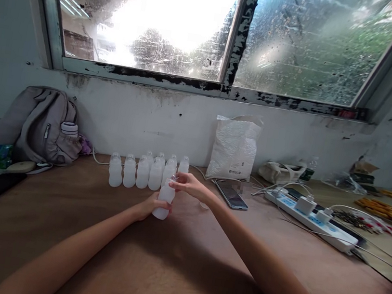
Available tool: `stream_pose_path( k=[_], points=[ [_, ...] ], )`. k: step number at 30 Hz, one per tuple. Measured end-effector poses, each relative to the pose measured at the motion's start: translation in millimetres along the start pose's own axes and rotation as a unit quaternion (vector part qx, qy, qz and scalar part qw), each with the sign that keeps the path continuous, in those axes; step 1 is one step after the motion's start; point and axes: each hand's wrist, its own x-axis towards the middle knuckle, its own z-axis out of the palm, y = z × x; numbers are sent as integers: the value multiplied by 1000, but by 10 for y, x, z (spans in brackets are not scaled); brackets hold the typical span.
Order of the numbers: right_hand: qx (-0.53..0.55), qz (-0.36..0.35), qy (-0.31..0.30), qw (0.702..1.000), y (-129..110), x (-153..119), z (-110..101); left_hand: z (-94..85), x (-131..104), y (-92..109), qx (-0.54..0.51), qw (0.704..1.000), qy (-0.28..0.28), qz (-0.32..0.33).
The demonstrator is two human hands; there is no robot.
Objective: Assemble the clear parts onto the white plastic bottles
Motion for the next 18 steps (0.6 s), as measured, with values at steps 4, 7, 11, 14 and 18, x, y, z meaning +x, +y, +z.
stream_pose_path(
  k=[4, 7, 11, 14, 18],
  points=[
    [-136, 22, 84, 987, -47, 2, 73, 61, 10, 19, 53, 998, 15, -2],
    [-116, 32, 65, 991, -84, -15, 17, 38, 28, 104, 110, 994, 17, -4],
    [-16, 39, -1, 999, -150, -57, -163, -151, 5, 406, 206, 978, 16, 4],
    [19, 38, -59, 997, -229, -105, -267, -289, -96, 721, 442, 896, 30, 27],
    [18, 47, -110, 993, -373, -192, -306, -319, -266, 1064, 549, 833, 41, 55]
  ],
)
